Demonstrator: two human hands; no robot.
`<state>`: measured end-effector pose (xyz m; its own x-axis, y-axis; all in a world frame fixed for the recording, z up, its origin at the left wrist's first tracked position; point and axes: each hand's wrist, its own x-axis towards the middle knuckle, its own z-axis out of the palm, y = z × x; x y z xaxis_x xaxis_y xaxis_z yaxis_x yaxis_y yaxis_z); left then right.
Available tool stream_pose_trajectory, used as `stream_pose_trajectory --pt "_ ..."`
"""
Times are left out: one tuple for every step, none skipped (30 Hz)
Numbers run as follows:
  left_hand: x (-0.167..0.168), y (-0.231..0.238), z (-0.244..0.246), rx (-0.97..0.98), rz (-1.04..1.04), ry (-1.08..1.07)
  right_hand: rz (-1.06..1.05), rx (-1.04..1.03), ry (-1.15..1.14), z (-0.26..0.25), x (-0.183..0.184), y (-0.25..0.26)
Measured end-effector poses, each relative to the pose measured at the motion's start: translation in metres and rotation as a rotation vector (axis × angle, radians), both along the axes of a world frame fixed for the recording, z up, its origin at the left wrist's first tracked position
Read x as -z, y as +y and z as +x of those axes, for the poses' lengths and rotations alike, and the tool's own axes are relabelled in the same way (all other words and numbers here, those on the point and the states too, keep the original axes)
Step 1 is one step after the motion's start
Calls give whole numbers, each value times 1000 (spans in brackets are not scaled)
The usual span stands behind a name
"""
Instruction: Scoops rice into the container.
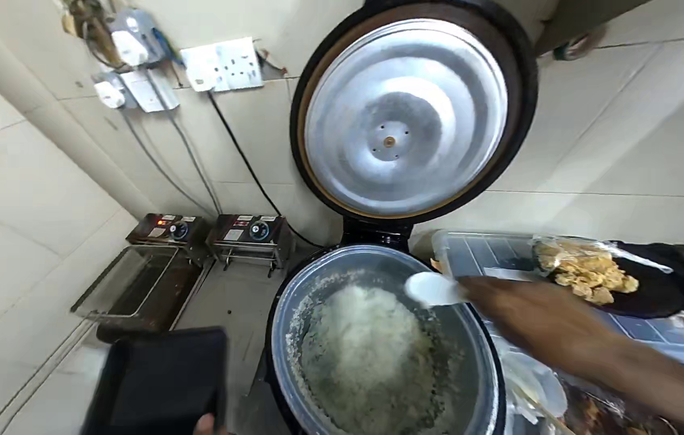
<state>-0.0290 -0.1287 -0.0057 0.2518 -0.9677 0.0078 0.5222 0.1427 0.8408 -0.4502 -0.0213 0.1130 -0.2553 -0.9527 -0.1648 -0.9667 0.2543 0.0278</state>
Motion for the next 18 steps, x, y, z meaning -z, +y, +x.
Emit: stream_pose_trajectory --pt "7 0 -19 -50 -24 -30 120 -58 -132 12 16 -34" --pt "13 0 -38 -93 -63 -57 215 -100 -213 20 39 -66" --pt "19 -1 -54 -121 -120 -93 276 -122 -221 28 63 -94" --pt "22 -1 -67 -138 -165 -135 309 -133 -178 34 87 -118" --pt "23 -1 -76 -158 -185 -168 325 -152 -119 36 109 -138" --pt "23 0 -83 -178 -189 -195 331 -179 -73 37 127 -153" --pt "23 1 -87 -187 -190 -217 341 -214 -46 36 142 -165" --pt "23 3 -88 -186 -194 -224 351 -262 -40 35 154 -172" --pt "23 5 -89 -180 -186 -221 366 -318 -54 34 163 -177" --pt "23 7 -90 -175 -170 -217 383 -374 -80 33 171 -179" --pt "24 8 -90 -177 -153 -211 396 -418 -104 33 179 -180" --pt "25 8 -90 -175 -142 -211 399 -451 -128 31 184 -181" --pt "25 8 -91 -174 -127 -202 394 -485 -155 27 189 -183" --pt "25 8 -91 -171 -113 -188 391 -519 -179 22 192 -184" --pt "26 8 -91 -168 -106 -181 394 -548 -204 18 195 -186" --pt "28 7 -91 -165 -108 -184 398 -580 -231 15 197 -188" --pt "29 7 -90 -162 -117 -183 402 -613 -260 13 200 -189" --pt "31 6 -90 -160 -131 -176 415 -646 -294 16 203 -188"
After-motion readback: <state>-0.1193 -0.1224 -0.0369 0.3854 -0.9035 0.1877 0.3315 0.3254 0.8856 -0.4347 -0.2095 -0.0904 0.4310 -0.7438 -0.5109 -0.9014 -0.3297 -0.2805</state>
